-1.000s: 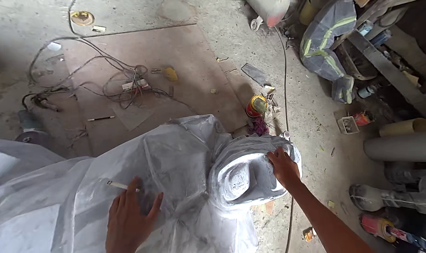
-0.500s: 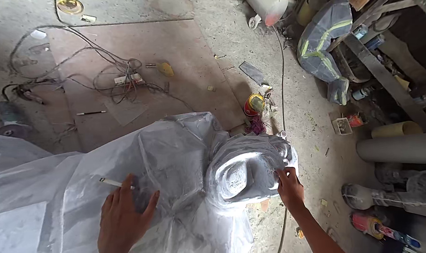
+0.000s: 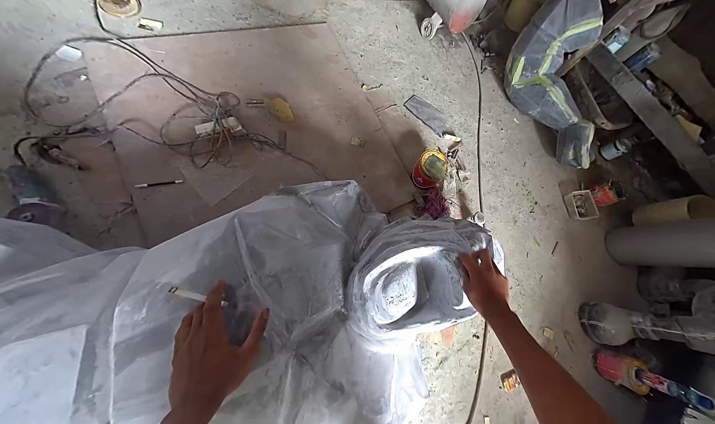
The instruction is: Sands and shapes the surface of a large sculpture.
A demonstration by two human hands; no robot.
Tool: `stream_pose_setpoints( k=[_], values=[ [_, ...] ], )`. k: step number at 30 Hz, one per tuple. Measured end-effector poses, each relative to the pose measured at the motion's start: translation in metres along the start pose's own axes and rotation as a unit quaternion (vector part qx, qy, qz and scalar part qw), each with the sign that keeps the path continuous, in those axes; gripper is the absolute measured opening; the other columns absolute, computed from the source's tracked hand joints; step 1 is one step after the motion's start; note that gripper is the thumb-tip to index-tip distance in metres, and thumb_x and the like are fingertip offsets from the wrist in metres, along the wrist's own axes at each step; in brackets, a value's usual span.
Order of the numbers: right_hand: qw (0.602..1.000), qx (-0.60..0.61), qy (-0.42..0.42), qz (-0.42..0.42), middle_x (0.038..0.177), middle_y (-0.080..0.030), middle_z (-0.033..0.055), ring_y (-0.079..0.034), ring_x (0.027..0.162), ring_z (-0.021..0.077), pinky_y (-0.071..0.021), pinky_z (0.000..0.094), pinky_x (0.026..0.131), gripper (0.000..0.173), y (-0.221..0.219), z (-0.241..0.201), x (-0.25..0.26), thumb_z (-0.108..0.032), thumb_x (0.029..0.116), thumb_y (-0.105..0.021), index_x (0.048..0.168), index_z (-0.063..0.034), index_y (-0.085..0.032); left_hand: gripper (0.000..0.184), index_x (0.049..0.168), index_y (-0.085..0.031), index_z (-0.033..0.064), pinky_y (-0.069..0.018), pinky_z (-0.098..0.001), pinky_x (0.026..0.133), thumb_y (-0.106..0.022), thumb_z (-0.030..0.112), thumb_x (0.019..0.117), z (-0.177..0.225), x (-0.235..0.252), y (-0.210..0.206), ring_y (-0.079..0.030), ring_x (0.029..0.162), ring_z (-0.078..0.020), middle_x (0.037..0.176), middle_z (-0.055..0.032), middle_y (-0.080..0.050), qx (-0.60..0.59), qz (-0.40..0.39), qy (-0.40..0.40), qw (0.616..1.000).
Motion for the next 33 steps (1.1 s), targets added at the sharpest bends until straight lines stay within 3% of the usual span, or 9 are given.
stream_pose_setpoints(
  k=[3,6,8,14,17,20,26,31,33],
  values=[
    [0.999,-0.006,0.037,0.005,0.124,-0.059,0.0130,-0.067,0.101,0.0347,-0.0595,0.0552,0.067,0.033,0.001,-0.010,0.018,-0.018,0.0932,-0.072,0.124,-0.0278,-0.069,0.097,0.160,-0.032,0.0153,-0.0360,-0.0581,0.115,-0.048,0.077,0.0874,-0.001,-0.002,0.000,-0.050,0.136,-0.0424,0.148,-0.0203,-0.053,-0.003,-0.005,0.002,1.000],
    [0.999,0.007,0.032,0.019,0.128,-0.060,0.0146,-0.070,0.096,0.0334,-0.0607,0.0540,0.069,0.037,-0.008,0.016,-0.024,-0.013,0.0927,-0.067,0.127,-0.0257,-0.070,0.098,0.160,-0.033,0.0150,-0.0358,-0.0575,0.115,-0.047,0.078,0.0868,0.000,-0.004,0.000,-0.050,0.135,-0.0421,0.147,-0.0202,-0.053,0.000,-0.004,0.004,1.000],
    [0.998,-0.004,0.053,0.026,0.123,-0.062,0.0135,-0.070,0.091,0.0314,-0.0601,0.0512,0.065,0.035,-0.007,0.020,-0.027,-0.012,0.0901,-0.068,0.123,-0.0253,-0.073,0.096,0.159,-0.035,0.0151,-0.0353,-0.0570,0.116,-0.048,0.078,0.0871,0.002,-0.002,0.000,-0.050,0.136,-0.0414,0.147,-0.0195,-0.054,-0.001,0.003,0.003,1.000],
    [0.991,-0.059,0.109,-0.053,0.119,-0.061,0.0131,-0.064,0.108,0.0358,-0.0589,0.0532,0.067,0.030,0.005,-0.028,0.042,-0.019,0.0946,-0.070,0.123,-0.0295,-0.069,0.097,0.160,-0.033,0.0164,-0.0362,-0.0560,0.115,-0.047,0.078,0.0869,0.001,-0.001,0.000,-0.050,0.137,-0.0405,0.149,-0.0185,-0.052,0.005,0.002,0.008,1.000],
    [0.996,-0.016,0.085,-0.015,0.123,-0.060,0.0129,-0.065,0.107,0.0337,-0.0605,0.0525,0.071,0.031,0.002,-0.009,0.008,-0.015,0.0937,-0.069,0.122,-0.0276,-0.070,0.098,0.160,-0.033,0.0156,-0.0367,-0.0559,0.115,-0.047,0.079,0.0866,-0.002,-0.001,0.000,-0.051,0.136,-0.0411,0.148,-0.0201,-0.053,0.008,0.006,0.009,1.000],
    [0.997,-0.011,0.078,0.017,0.120,-0.063,0.0126,-0.069,0.098,0.0312,-0.0608,0.0497,0.067,0.035,-0.002,0.017,-0.029,-0.012,0.0908,-0.068,0.123,-0.0263,-0.073,0.099,0.160,-0.034,0.0162,-0.0364,-0.0571,0.115,-0.047,0.080,0.0854,0.001,-0.002,0.000,-0.052,0.134,-0.0422,0.145,-0.0210,-0.055,0.003,-0.001,0.016,1.000],
    [0.991,-0.060,0.100,-0.060,0.119,-0.060,0.0144,-0.065,0.103,0.0363,-0.0586,0.0543,0.067,0.030,0.008,-0.025,0.034,-0.021,0.0947,-0.071,0.123,-0.0282,-0.069,0.099,0.160,-0.033,0.0166,-0.0367,-0.0580,0.114,-0.046,0.080,0.0855,0.004,-0.002,0.001,-0.051,0.135,-0.0430,0.143,-0.0213,-0.056,0.006,-0.003,0.015,1.000],
    [0.997,-0.009,0.072,0.002,0.121,-0.062,0.0133,-0.069,0.094,0.0319,-0.0608,0.0511,0.066,0.031,-0.002,0.014,-0.026,-0.015,0.0942,-0.066,0.123,-0.0255,-0.071,0.099,0.160,-0.034,0.0150,-0.0366,-0.0598,0.114,-0.047,0.079,0.0855,0.002,-0.005,0.001,-0.051,0.134,-0.0445,0.144,-0.0227,-0.055,0.000,-0.011,0.015,1.000],
    [0.997,-0.026,0.078,0.000,0.120,-0.063,0.0126,-0.069,0.095,0.0311,-0.0601,0.0504,0.066,0.032,0.001,0.012,-0.024,-0.015,0.0933,-0.067,0.123,-0.0263,-0.072,0.100,0.159,-0.034,0.0141,-0.0360,-0.0596,0.114,-0.047,0.079,0.0851,0.003,-0.003,0.002,-0.050,0.135,-0.0446,0.144,-0.0230,-0.055,0.000,-0.010,0.016,1.000]
  ],
)
Point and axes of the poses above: each hand's wrist, its own x-axis towards the middle knuckle, its own y-axis out of the back of the hand, z = x × y, the point moved 7 cm from there along x, towards the middle knuckle
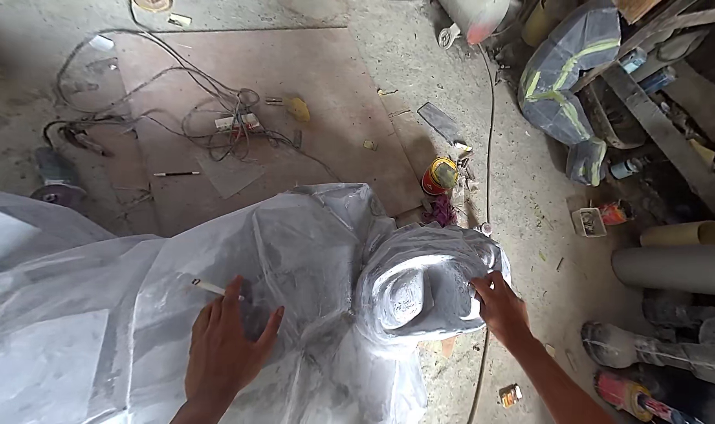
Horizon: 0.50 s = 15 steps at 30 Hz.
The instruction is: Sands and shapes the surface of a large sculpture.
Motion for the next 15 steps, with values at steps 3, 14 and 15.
stream_pose_setpoints(
  k=[3,14,15],
  values=[
    [0.997,-0.026,0.011,-0.071,0.126,-0.060,0.0172,-0.066,0.106,0.0378,-0.0588,0.0568,0.072,0.029,0.005,-0.024,0.048,-0.021,0.0968,-0.067,0.125,-0.0268,-0.069,0.099,0.160,-0.034,0.0148,-0.0368,-0.0583,0.114,-0.047,0.080,0.0857,-0.003,-0.001,0.002,-0.051,0.135,-0.0420,0.147,-0.0203,-0.054,0.001,0.006,-0.008,1.000],
    [0.999,-0.017,-0.013,-0.038,0.126,-0.061,0.0188,-0.067,0.103,0.0394,-0.0590,0.0581,0.070,0.029,0.002,-0.024,0.028,-0.018,0.0926,-0.072,0.121,-0.0254,-0.072,0.099,0.160,-0.034,0.0156,-0.0356,-0.0560,0.117,-0.050,0.079,0.0859,-0.005,0.002,0.005,-0.050,0.137,-0.0395,0.148,-0.0181,-0.053,0.002,0.009,-0.007,1.000],
    [0.999,-0.019,-0.009,-0.048,0.128,-0.060,0.0215,-0.066,0.105,0.0425,-0.0580,0.0609,0.070,0.030,0.002,-0.030,0.043,-0.019,0.0924,-0.073,0.122,-0.0261,-0.071,0.099,0.160,-0.032,0.0163,-0.0350,-0.0563,0.117,-0.050,0.079,0.0862,-0.006,0.000,0.003,-0.049,0.138,-0.0390,0.150,-0.0177,-0.052,-0.002,0.005,-0.011,1.000]
  ],
)
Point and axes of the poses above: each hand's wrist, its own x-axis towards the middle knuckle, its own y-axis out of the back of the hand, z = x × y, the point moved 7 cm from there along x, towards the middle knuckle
